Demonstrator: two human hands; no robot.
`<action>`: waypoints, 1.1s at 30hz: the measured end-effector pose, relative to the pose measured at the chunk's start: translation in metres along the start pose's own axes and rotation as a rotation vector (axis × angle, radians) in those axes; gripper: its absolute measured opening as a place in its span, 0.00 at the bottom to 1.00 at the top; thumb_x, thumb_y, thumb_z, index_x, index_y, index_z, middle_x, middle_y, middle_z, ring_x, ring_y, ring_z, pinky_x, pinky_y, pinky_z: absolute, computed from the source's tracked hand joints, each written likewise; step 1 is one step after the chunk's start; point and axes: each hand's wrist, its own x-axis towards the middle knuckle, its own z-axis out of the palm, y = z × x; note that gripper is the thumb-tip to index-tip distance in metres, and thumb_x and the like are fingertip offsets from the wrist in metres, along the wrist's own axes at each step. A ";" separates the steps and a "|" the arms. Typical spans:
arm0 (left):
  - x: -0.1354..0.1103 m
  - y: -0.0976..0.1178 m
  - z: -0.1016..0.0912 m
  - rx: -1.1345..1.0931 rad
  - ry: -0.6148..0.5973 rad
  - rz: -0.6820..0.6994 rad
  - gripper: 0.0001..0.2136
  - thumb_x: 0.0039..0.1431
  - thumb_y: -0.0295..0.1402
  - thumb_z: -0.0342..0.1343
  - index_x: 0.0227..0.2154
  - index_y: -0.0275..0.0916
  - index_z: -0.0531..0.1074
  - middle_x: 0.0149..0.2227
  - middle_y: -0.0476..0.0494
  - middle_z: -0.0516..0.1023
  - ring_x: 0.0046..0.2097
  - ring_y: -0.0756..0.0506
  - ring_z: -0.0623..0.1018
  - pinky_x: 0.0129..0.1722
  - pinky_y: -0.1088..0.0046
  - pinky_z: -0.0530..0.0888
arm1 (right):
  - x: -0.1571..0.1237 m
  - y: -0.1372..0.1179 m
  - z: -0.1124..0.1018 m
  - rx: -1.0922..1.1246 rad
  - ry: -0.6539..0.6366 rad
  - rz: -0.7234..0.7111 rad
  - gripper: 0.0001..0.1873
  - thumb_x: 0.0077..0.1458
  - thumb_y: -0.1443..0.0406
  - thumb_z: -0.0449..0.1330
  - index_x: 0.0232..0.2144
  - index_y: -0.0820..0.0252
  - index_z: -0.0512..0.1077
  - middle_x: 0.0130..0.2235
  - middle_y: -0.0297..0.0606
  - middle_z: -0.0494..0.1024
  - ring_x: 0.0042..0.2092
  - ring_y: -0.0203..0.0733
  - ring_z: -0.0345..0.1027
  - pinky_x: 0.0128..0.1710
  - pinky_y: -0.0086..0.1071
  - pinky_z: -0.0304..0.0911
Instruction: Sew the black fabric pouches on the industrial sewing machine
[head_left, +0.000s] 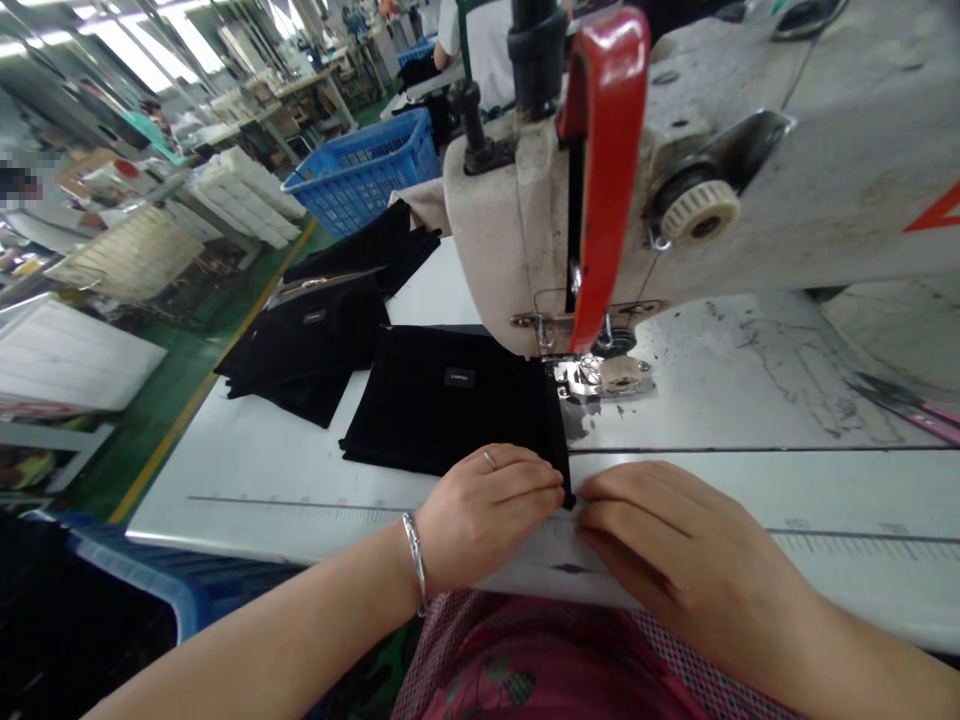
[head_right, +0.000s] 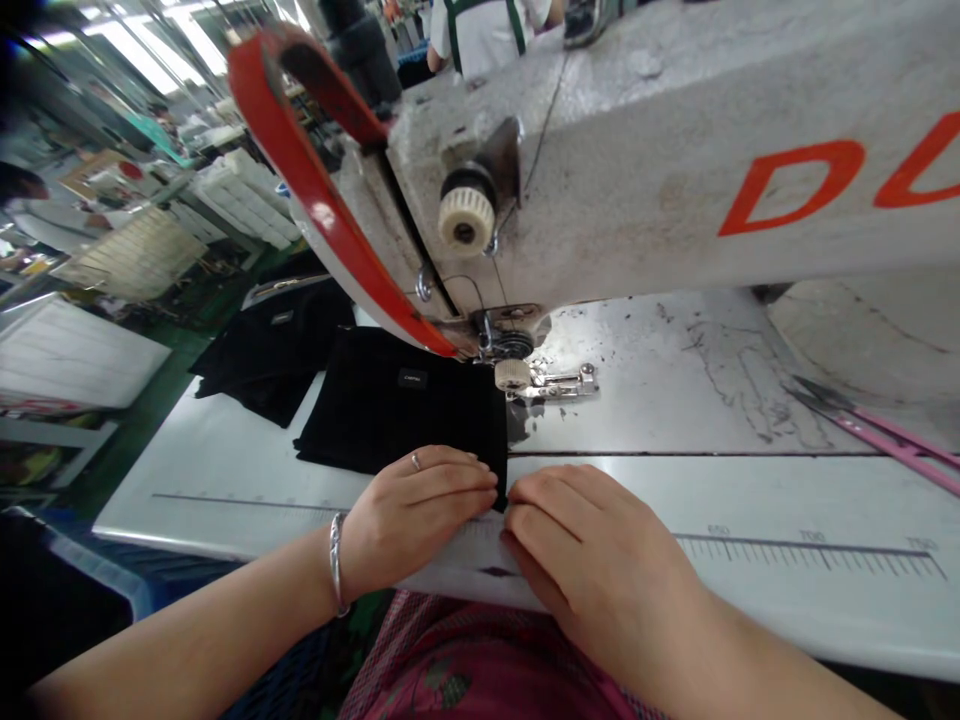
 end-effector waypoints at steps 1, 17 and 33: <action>-0.001 0.000 0.000 0.003 -0.004 -0.005 0.09 0.67 0.24 0.47 0.44 0.32 0.71 0.46 0.43 0.77 0.51 0.49 0.75 0.58 0.69 0.72 | 0.000 0.000 0.000 -0.009 0.005 -0.014 0.10 0.60 0.72 0.55 0.43 0.63 0.72 0.44 0.40 0.74 0.45 0.42 0.67 0.46 0.39 0.65; 0.015 -0.044 -0.004 -0.045 0.024 0.000 0.09 0.66 0.23 0.48 0.44 0.32 0.72 0.48 0.44 0.78 0.55 0.49 0.74 0.60 0.69 0.70 | 0.028 0.022 -0.009 -0.161 -0.126 -0.051 0.12 0.61 0.68 0.56 0.47 0.60 0.71 0.45 0.37 0.76 0.44 0.46 0.69 0.45 0.46 0.67; 0.040 -0.096 0.004 0.063 0.118 -0.168 0.08 0.62 0.25 0.55 0.40 0.41 0.77 0.43 0.50 0.80 0.47 0.50 0.78 0.52 0.75 0.73 | 0.046 0.055 -0.002 -0.360 -0.101 -0.010 0.18 0.62 0.61 0.52 0.52 0.60 0.70 0.54 0.37 0.72 0.50 0.49 0.68 0.48 0.46 0.68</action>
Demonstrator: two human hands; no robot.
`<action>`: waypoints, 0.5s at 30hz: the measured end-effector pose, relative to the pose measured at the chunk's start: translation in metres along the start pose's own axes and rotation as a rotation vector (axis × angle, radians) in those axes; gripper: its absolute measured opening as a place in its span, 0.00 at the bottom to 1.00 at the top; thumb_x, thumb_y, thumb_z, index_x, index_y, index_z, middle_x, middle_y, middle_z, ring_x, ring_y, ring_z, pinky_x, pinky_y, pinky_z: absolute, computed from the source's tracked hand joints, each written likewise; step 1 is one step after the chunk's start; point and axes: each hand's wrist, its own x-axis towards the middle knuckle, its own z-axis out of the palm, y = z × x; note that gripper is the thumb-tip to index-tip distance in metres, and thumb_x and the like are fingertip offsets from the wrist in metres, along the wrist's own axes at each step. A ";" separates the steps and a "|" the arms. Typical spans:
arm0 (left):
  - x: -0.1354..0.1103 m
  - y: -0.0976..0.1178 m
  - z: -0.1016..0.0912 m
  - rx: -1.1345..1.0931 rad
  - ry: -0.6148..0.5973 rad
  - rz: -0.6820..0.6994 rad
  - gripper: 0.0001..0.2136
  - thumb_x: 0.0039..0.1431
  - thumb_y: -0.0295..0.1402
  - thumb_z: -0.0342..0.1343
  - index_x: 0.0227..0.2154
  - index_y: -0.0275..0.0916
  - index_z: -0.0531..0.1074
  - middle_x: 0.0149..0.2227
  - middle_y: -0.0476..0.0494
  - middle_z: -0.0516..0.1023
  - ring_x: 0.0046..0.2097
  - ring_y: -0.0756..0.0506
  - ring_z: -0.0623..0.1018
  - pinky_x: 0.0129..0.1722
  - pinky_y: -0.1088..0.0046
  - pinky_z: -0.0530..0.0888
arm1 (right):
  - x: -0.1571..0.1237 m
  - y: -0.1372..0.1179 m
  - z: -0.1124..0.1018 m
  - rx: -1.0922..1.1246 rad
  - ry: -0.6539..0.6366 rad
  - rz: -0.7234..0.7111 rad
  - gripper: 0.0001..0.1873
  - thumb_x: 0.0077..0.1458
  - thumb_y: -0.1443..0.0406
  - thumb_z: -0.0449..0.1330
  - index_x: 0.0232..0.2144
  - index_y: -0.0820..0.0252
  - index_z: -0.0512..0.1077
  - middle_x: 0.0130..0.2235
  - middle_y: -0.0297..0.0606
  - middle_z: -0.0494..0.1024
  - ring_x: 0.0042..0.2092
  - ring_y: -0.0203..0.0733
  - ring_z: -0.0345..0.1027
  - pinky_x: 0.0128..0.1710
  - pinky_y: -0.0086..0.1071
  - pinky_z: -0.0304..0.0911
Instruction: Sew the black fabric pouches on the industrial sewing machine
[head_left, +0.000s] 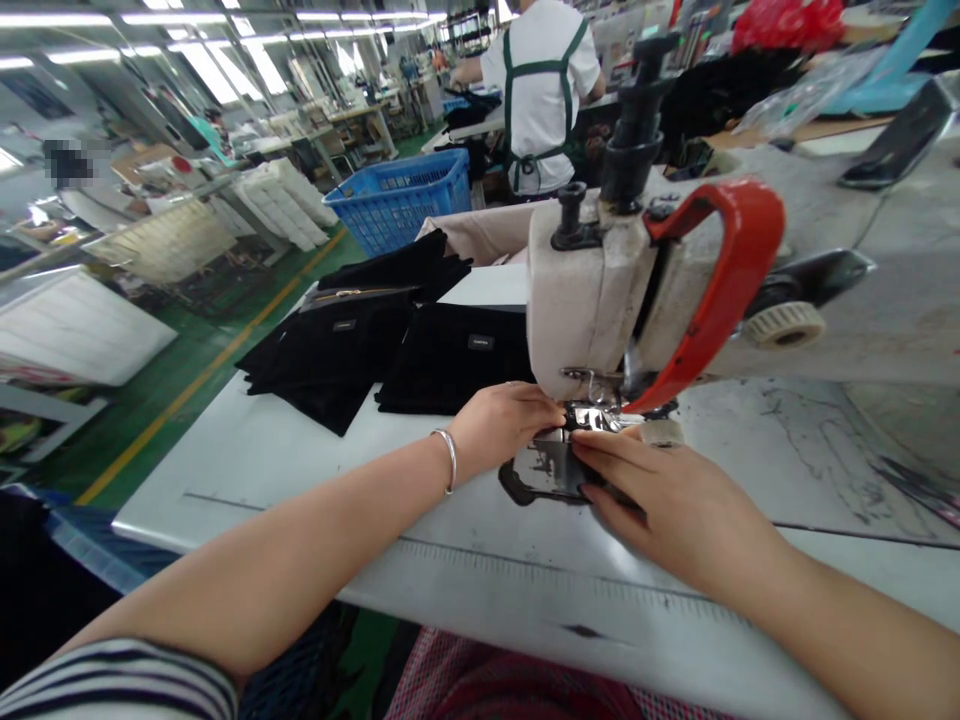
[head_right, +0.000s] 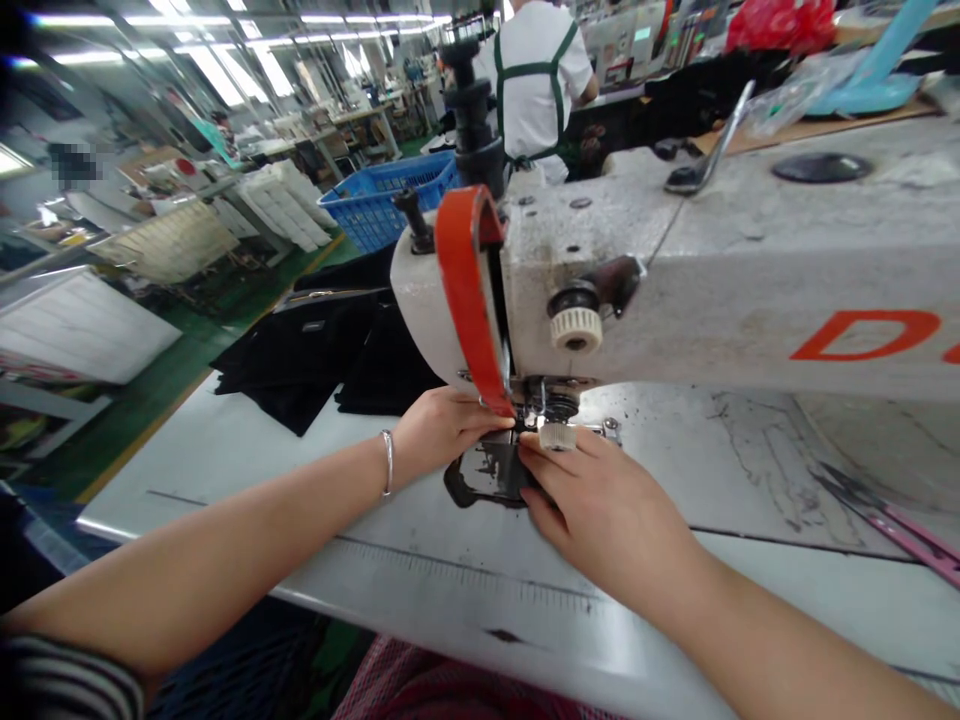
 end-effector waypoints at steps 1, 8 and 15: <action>0.002 -0.002 0.000 0.017 -0.007 -0.021 0.08 0.62 0.25 0.56 0.39 0.42 0.78 0.42 0.50 0.80 0.47 0.50 0.78 0.52 0.74 0.73 | 0.000 0.000 0.001 0.000 0.001 -0.003 0.17 0.63 0.61 0.52 0.51 0.60 0.70 0.54 0.36 0.73 0.49 0.49 0.69 0.48 0.46 0.69; 0.006 -0.004 0.001 0.043 -0.055 -0.084 0.09 0.62 0.26 0.54 0.38 0.44 0.78 0.43 0.50 0.79 0.47 0.49 0.77 0.49 0.75 0.74 | 0.001 0.001 0.002 0.007 -0.005 0.018 0.15 0.64 0.61 0.51 0.48 0.57 0.72 0.53 0.33 0.74 0.47 0.48 0.70 0.46 0.45 0.69; 0.004 -0.015 -0.008 0.072 -0.166 0.027 0.15 0.61 0.21 0.51 0.47 0.42 0.74 0.50 0.48 0.76 0.52 0.48 0.74 0.52 0.71 0.73 | 0.001 0.007 -0.002 0.180 0.002 0.024 0.11 0.63 0.64 0.53 0.44 0.54 0.74 0.47 0.34 0.77 0.47 0.44 0.71 0.46 0.43 0.68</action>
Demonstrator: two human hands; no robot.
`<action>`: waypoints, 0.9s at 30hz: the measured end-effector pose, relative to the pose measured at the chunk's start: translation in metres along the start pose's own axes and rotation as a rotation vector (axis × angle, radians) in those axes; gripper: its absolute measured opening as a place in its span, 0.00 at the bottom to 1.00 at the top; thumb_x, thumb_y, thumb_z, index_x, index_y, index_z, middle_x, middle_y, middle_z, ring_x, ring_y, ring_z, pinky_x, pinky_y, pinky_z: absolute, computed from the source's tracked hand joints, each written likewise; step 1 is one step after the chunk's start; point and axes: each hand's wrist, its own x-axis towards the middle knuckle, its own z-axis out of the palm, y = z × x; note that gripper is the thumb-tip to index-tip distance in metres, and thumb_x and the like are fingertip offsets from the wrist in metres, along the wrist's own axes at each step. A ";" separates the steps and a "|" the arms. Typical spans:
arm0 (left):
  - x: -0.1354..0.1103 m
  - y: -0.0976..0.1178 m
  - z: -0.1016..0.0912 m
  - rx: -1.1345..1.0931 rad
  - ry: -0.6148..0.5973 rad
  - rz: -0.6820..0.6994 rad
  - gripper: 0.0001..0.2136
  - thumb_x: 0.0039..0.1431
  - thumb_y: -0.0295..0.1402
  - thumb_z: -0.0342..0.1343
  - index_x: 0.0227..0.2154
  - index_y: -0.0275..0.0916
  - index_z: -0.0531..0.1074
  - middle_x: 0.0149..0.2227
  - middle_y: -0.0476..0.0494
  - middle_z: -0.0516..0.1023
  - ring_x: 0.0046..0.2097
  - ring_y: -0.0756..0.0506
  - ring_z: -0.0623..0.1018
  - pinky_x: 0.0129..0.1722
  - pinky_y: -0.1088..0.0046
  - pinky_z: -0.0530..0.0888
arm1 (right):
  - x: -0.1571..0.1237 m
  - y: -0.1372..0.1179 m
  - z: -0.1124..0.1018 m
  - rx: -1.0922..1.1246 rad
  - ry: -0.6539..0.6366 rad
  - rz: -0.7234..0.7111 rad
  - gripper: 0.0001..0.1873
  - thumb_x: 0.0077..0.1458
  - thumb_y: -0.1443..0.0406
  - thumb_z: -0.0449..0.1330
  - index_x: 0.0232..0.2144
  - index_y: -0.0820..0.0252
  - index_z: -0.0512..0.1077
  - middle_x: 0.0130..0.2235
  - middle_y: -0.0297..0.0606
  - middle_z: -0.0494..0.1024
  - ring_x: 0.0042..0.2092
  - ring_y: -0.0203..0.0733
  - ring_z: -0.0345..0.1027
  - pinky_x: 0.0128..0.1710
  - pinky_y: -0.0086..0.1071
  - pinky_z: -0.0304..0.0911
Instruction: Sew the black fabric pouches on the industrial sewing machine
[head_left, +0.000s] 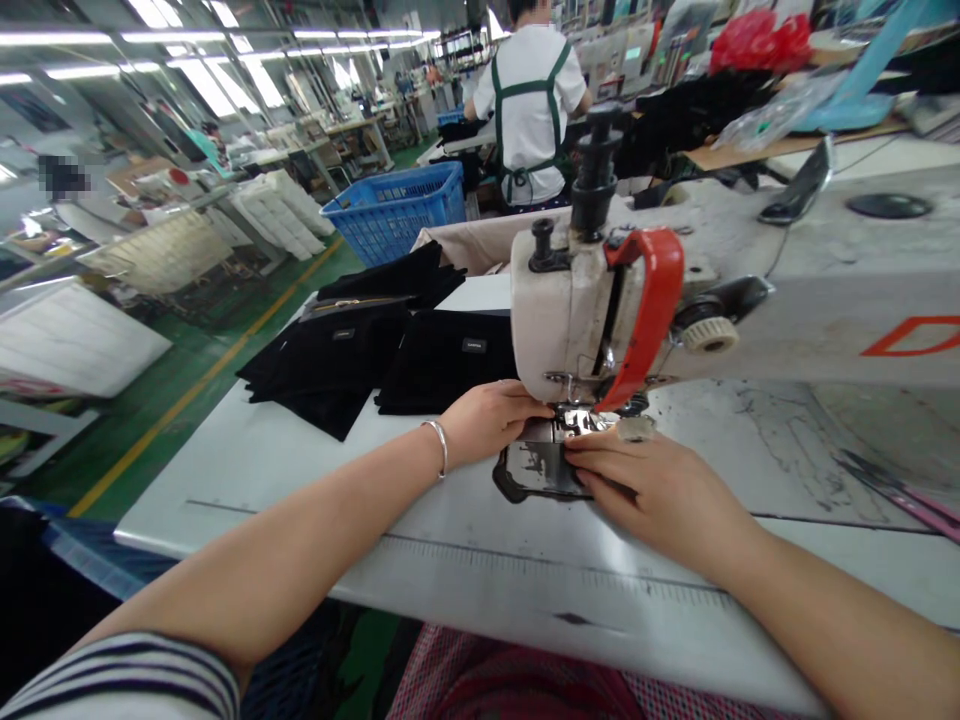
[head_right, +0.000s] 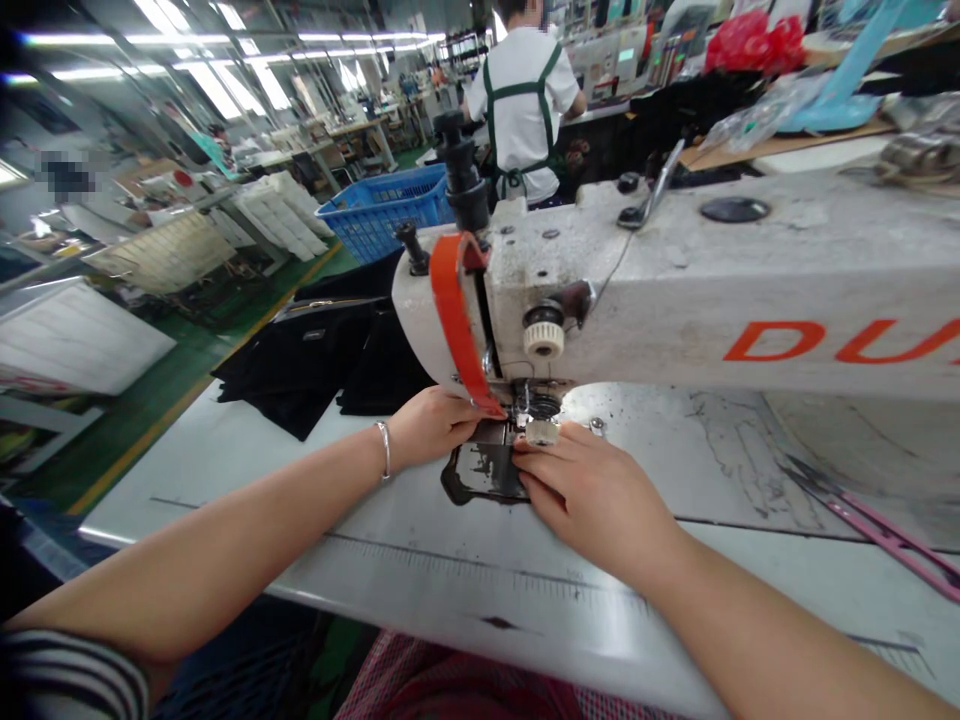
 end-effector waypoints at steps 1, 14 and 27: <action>0.000 -0.002 -0.004 0.041 -0.049 0.039 0.17 0.60 0.20 0.50 0.49 0.42 0.73 0.52 0.48 0.75 0.54 0.47 0.73 0.53 0.70 0.72 | 0.000 0.001 -0.001 0.035 0.023 0.000 0.11 0.63 0.65 0.53 0.43 0.54 0.75 0.45 0.34 0.78 0.45 0.44 0.71 0.46 0.42 0.67; 0.000 0.068 -0.013 0.265 -0.237 -0.109 0.10 0.60 0.22 0.49 0.43 0.33 0.69 0.41 0.41 0.71 0.45 0.42 0.72 0.49 0.62 0.70 | 0.000 0.003 -0.008 0.176 0.098 -0.010 0.08 0.62 0.67 0.54 0.39 0.58 0.74 0.40 0.39 0.77 0.43 0.43 0.69 0.43 0.39 0.65; -0.046 0.069 -0.058 0.581 -0.393 -0.348 0.24 0.60 0.20 0.44 0.60 0.33 0.58 0.43 0.35 0.71 0.41 0.38 0.73 0.38 0.60 0.73 | 0.000 0.011 -0.012 -0.103 0.127 0.170 0.04 0.56 0.67 0.58 0.36 0.58 0.70 0.38 0.40 0.73 0.42 0.49 0.63 0.43 0.42 0.60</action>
